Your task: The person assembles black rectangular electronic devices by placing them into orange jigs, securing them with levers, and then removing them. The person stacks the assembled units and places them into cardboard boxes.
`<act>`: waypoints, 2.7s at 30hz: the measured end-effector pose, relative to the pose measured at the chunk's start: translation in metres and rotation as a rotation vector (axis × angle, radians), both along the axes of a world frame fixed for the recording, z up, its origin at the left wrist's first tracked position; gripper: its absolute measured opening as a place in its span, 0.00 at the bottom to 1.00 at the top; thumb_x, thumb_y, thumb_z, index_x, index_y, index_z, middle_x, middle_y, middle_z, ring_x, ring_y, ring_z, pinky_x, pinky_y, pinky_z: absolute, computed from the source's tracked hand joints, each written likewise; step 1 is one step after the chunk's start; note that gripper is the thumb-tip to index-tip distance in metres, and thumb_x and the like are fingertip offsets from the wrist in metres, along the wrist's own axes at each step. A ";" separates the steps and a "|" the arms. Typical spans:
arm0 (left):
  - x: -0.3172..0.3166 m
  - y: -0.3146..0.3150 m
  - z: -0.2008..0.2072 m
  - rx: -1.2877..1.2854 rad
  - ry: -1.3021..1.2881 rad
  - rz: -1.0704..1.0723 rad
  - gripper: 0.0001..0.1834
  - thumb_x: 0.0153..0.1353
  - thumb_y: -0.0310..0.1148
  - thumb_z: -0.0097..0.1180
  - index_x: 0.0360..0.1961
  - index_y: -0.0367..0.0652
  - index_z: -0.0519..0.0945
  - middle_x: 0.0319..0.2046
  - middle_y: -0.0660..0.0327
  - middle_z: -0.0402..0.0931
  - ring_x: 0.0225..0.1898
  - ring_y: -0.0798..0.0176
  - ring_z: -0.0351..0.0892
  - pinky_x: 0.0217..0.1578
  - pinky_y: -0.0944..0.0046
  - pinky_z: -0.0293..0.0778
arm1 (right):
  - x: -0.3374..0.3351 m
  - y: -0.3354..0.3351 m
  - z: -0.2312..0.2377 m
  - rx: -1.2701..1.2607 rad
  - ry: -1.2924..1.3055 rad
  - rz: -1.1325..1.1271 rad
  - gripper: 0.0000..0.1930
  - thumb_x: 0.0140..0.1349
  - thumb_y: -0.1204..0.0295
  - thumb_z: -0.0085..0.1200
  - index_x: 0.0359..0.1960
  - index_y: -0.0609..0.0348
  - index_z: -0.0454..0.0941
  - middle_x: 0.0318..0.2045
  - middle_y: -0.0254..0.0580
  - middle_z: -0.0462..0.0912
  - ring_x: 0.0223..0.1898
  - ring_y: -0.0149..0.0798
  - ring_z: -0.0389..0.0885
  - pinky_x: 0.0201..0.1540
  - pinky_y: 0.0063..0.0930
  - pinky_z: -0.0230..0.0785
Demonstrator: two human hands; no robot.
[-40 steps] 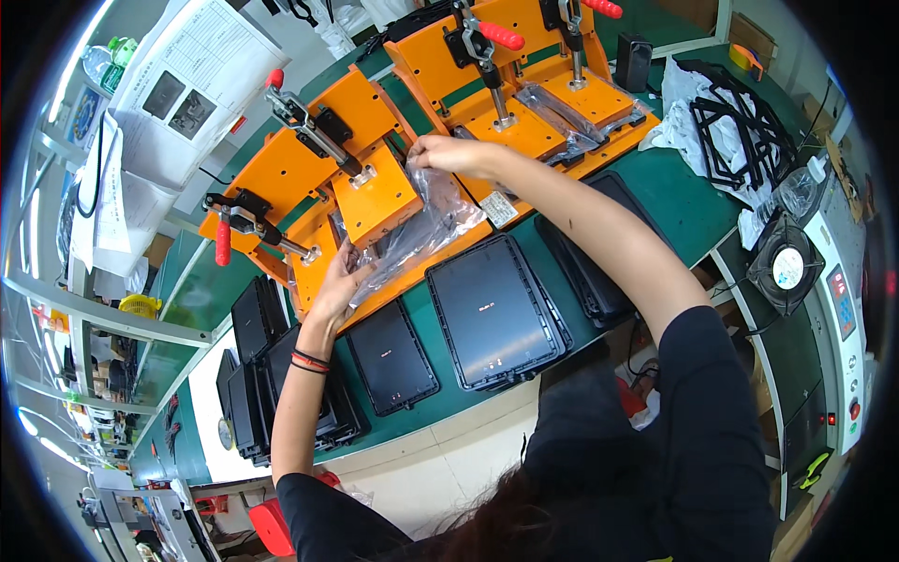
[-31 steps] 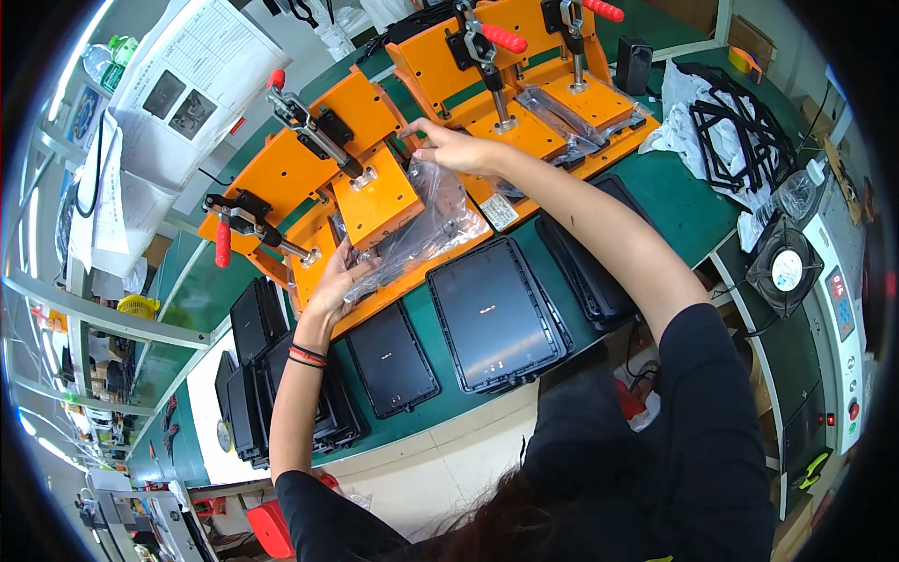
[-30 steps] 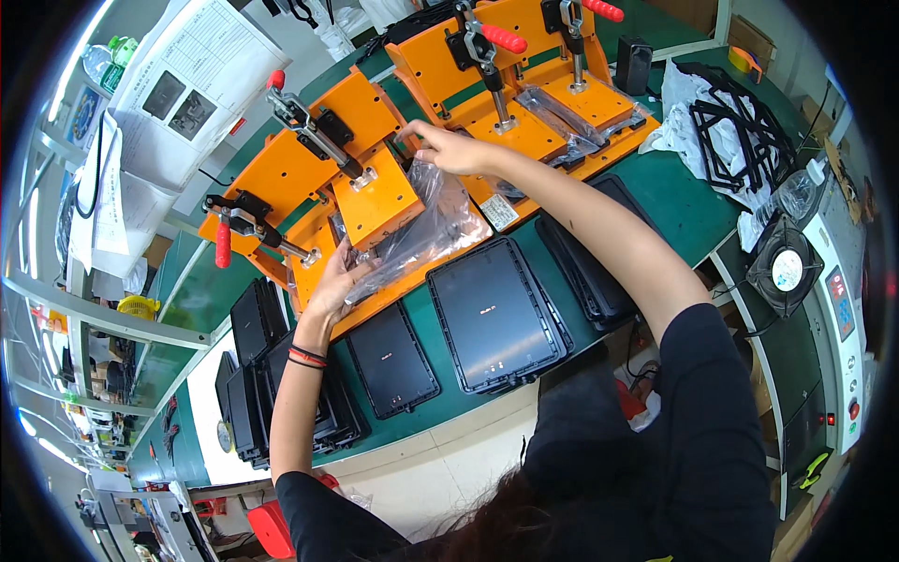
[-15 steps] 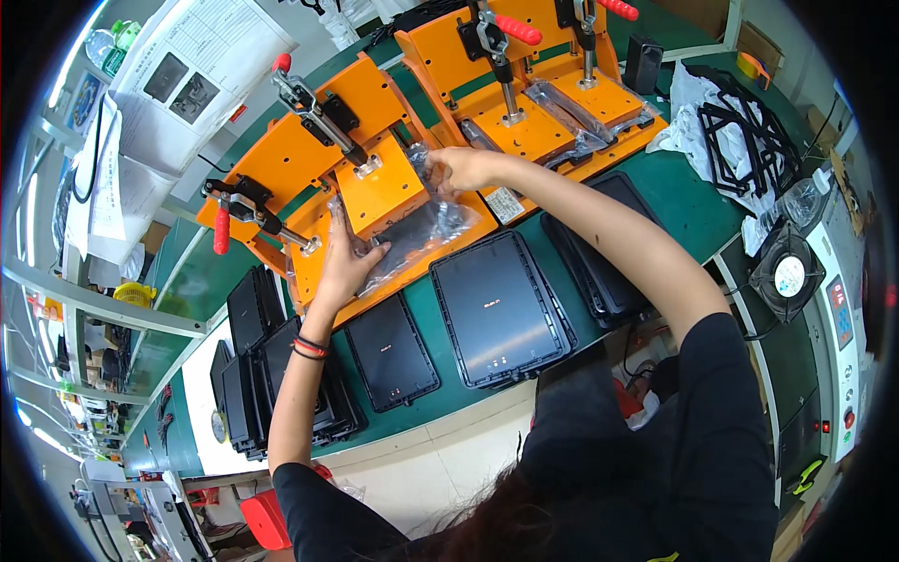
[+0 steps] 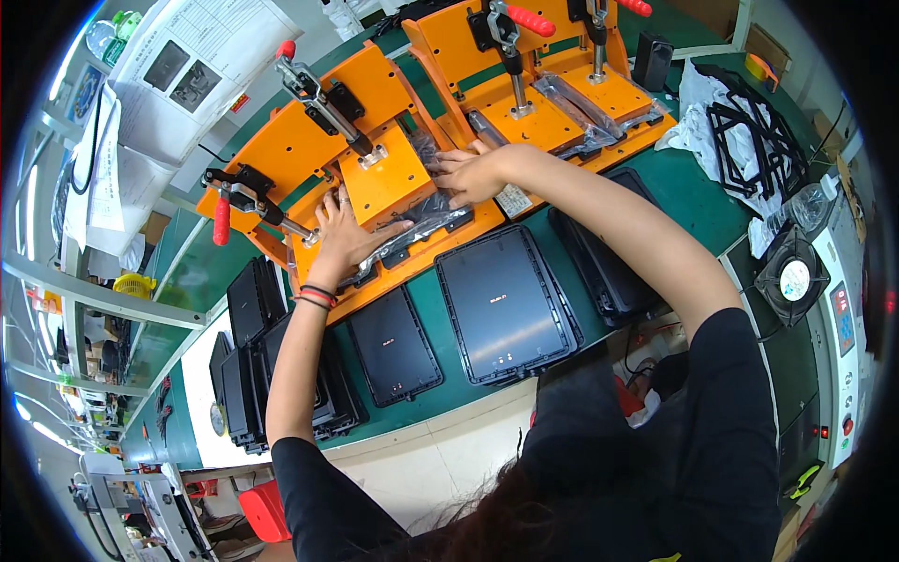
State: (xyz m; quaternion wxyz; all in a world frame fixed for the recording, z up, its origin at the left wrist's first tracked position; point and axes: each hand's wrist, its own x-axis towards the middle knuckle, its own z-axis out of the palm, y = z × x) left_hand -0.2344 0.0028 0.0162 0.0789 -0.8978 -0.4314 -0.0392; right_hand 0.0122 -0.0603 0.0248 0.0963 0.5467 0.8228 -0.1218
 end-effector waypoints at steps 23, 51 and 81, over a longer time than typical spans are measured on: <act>-0.031 0.013 0.003 -0.119 0.117 -0.355 0.45 0.54 0.64 0.48 0.63 0.42 0.60 0.62 0.44 0.56 0.64 0.43 0.50 0.64 0.50 0.43 | -0.029 0.032 0.024 -0.050 -0.309 -0.220 0.76 0.16 0.33 0.68 0.70 0.52 0.38 0.70 0.43 0.39 0.67 0.49 0.48 0.62 0.46 0.49; 0.086 0.013 0.234 -0.671 -1.559 -0.470 0.28 0.69 0.44 0.27 0.56 0.29 0.62 0.55 0.41 0.67 0.58 0.48 0.67 0.60 0.59 0.62 | 0.007 -0.218 0.135 0.787 0.775 -0.137 0.10 0.58 0.69 0.52 0.39 0.60 0.78 0.28 0.44 0.81 0.32 0.45 0.79 0.36 0.36 0.70; -0.113 -0.337 -0.035 -0.114 -1.369 0.549 0.28 0.69 0.45 0.38 0.60 0.35 0.53 0.58 0.47 0.60 0.61 0.54 0.60 0.61 0.57 0.55 | -0.206 -0.282 -0.120 1.203 0.533 0.129 0.10 0.53 0.64 0.51 0.34 0.49 0.81 0.48 0.30 0.76 0.49 0.31 0.69 0.54 0.34 0.57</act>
